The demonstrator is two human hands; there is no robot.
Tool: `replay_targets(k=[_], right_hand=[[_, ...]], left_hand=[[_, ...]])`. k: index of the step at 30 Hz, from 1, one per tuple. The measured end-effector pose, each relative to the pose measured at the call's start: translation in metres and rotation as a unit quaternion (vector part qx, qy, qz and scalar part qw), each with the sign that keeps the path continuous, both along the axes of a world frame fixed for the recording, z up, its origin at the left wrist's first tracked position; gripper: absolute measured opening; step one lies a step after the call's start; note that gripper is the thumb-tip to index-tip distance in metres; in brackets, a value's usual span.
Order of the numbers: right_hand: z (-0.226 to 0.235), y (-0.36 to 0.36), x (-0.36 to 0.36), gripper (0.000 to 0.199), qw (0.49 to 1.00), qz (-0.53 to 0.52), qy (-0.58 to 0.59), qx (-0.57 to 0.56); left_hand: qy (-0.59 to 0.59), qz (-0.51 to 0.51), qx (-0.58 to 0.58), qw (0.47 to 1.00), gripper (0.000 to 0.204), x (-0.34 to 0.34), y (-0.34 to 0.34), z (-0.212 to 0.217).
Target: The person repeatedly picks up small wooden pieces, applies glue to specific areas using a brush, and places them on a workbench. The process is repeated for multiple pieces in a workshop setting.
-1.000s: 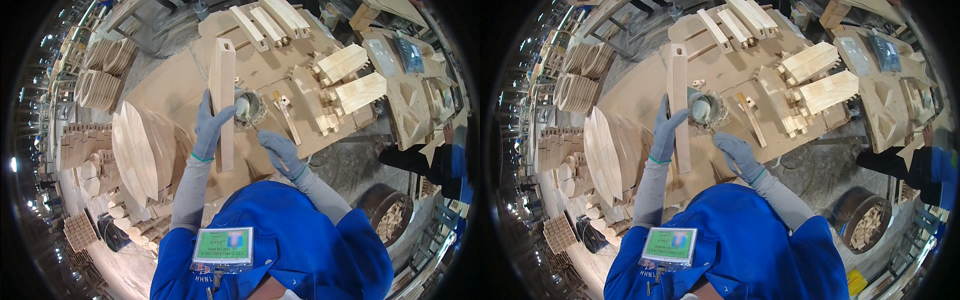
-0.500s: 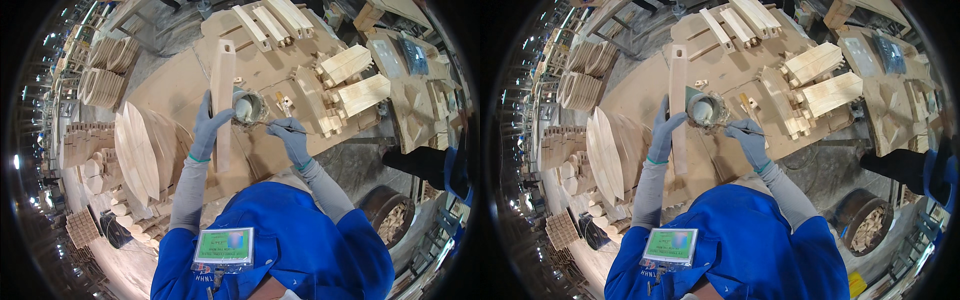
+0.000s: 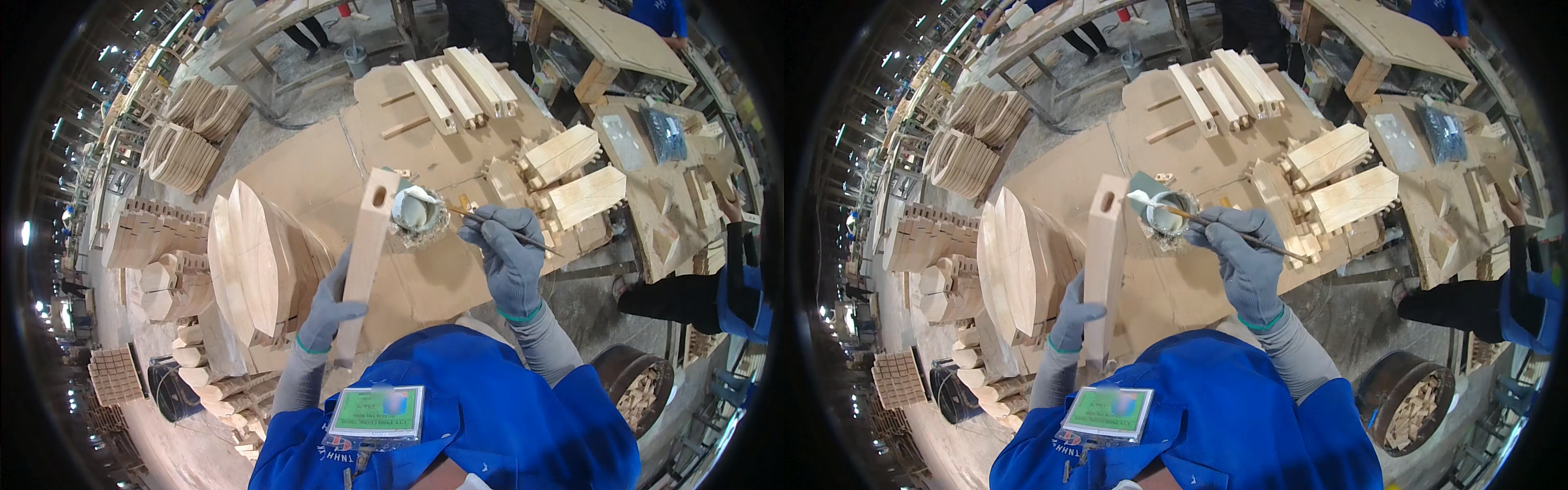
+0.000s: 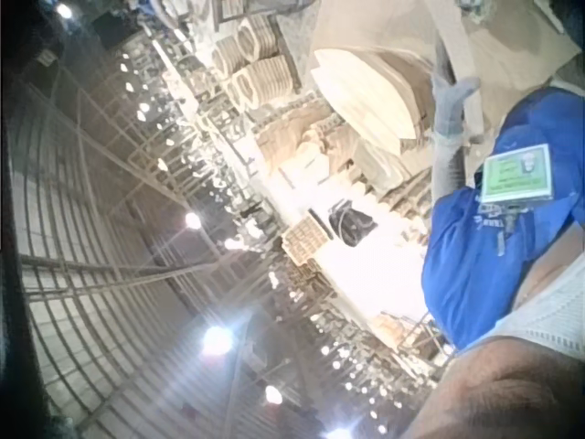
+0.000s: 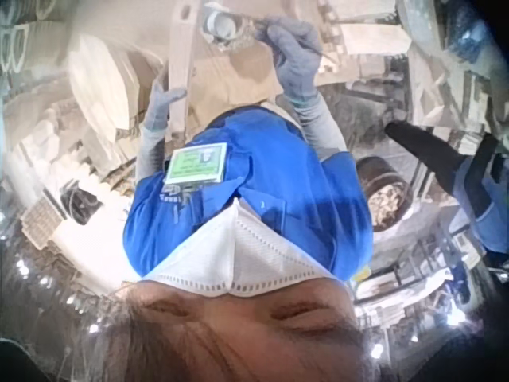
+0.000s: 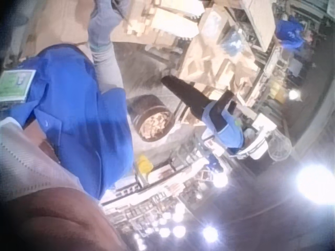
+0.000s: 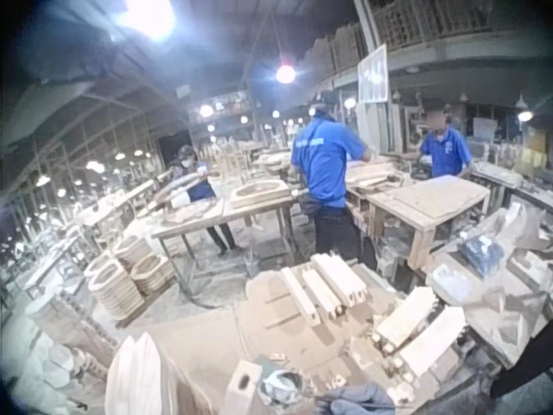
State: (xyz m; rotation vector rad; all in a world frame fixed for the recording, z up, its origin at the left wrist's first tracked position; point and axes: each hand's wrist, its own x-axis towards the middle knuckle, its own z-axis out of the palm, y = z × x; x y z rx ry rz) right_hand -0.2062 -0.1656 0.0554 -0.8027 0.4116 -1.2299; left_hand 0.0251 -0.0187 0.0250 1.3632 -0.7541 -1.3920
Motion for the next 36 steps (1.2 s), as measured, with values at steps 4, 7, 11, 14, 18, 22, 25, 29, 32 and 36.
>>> replay_targets(k=[4, 7, 11, 14, 18, 22, 25, 29, 32, 36], right_hand=[[0.003, 0.008, 0.005, 0.010, 0.999, 0.041, -0.023, -0.015], [0.003, 0.015, 0.008, 0.009, 0.996, 0.051, -0.010, -0.068], [0.000, 0.019, 0.014, 0.009, 0.999, 0.007, -0.015, -0.030], [-0.001, 0.017, 0.016, 0.009, 0.999, -0.005, -0.021, -0.027], [-0.001, 0.024, 0.006, 0.008, 0.997, 0.040, -0.022, -0.061], [0.000, 0.019, 0.005, 0.007, 0.999, -0.017, -0.034, 0.011], [0.001, 0.017, 0.003, 0.007, 0.996, 0.040, -0.058, -0.062], [0.003, 0.017, 0.009, 0.007, 0.996, 0.062, -0.010, -0.062], [0.008, 0.004, 0.011, 0.006, 0.998, 0.044, -0.016, -0.031], [0.033, -0.028, 0.000, 0.006, 0.994, 0.070, 0.039, -0.080]], left_hand=[[0.028, -0.028, -0.032, 0.999, 0.112, -0.011, 0.007, 0.008], [0.024, -0.049, -0.037, 0.998, 0.114, -0.009, 0.011, 0.005], [0.030, -0.052, -0.042, 0.997, 0.113, -0.013, 0.017, 0.009], [0.026, -0.050, -0.041, 0.998, 0.113, -0.011, 0.020, 0.008], [0.026, -0.039, -0.037, 0.998, 0.113, -0.009, 0.022, 0.008], [0.030, -0.045, -0.040, 0.998, 0.114, -0.009, 0.021, 0.009], [0.009, -0.045, -0.033, 0.998, 0.115, -0.009, 0.023, 0.009], [0.007, -0.050, -0.038, 0.998, 0.115, -0.007, 0.025, 0.005], [0.015, -0.048, -0.040, 0.998, 0.115, -0.008, 0.025, 0.006], [-0.008, -0.044, -0.037, 0.998, 0.113, -0.007, 0.026, 0.006]])
